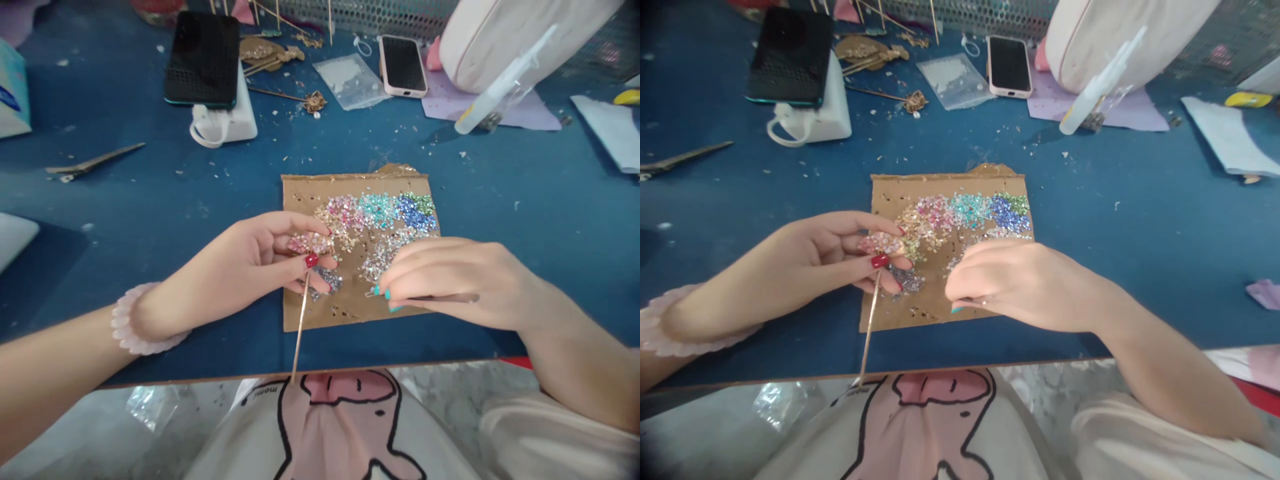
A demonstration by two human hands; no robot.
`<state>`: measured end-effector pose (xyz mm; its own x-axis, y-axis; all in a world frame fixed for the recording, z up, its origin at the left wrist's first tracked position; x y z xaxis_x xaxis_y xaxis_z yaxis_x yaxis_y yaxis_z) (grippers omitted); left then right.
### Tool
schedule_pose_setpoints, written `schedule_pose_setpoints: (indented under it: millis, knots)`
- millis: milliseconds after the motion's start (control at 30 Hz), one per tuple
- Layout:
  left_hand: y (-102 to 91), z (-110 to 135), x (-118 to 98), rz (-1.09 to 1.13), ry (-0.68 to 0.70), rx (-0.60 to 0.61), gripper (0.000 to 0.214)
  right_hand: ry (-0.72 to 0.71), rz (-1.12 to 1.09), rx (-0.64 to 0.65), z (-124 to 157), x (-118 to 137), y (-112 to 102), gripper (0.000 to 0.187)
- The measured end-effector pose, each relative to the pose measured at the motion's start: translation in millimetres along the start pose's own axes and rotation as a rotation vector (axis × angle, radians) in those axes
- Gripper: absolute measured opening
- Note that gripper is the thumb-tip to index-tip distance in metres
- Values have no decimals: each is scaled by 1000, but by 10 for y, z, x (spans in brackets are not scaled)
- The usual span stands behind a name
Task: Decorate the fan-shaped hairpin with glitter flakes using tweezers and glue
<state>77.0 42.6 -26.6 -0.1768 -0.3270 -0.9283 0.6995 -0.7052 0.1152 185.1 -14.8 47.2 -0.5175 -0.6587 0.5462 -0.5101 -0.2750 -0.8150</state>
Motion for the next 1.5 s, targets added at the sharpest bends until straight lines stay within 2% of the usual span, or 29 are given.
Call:
schedule_pose_setpoints:
  millis: [267, 400, 467, 667, 767, 867, 1033, 1200, 1500]
  knots:
    - [137, 41, 34, 85, -42, 56, 18, 92, 5, -268, -1, -25, -227, 14]
    - [190, 89, 83, 110, -64, 92, 25, 75, -2, -415, 34, 9, -289, 20]
    - [231, 117, 118, 134, -92, 117, 30, 45, 14, -445, 27, 50, -284, 21]
    - [312, 151, 192, 167, -171, 153, 30, 24, 49, -401, -55, 127, -203, 18]
    - [326, 143, 163, 154, -150, 163, 27, 25, 59, -402, -60, 149, -201, 18]
    - [322, 135, 130, 112, -128, 158, 27, 18, 79, -352, -60, 164, -167, 22]
    - [330, 151, 124, 32, -119, 181, 35, -5, 91, -303, -42, 193, -140, 21]
    - [348, 171, 123, 43, -109, 195, 39, -20, 120, -229, -59, 213, -70, 23]
    - [348, 155, 105, 49, -85, 197, 29, -15, 120, -254, -58, 202, -97, 21]
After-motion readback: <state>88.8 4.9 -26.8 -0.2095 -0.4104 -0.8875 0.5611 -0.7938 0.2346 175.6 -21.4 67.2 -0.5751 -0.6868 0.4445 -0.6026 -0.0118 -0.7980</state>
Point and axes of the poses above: each hand's wrist, its own z-axis away from the middle knuckle, its own y-axis out of the palm, x = y × z, the point moved 10 cm from there along -z, towards the middle knuckle, and after that the axes turned 7 degrees about z, right-handed, at the moved point
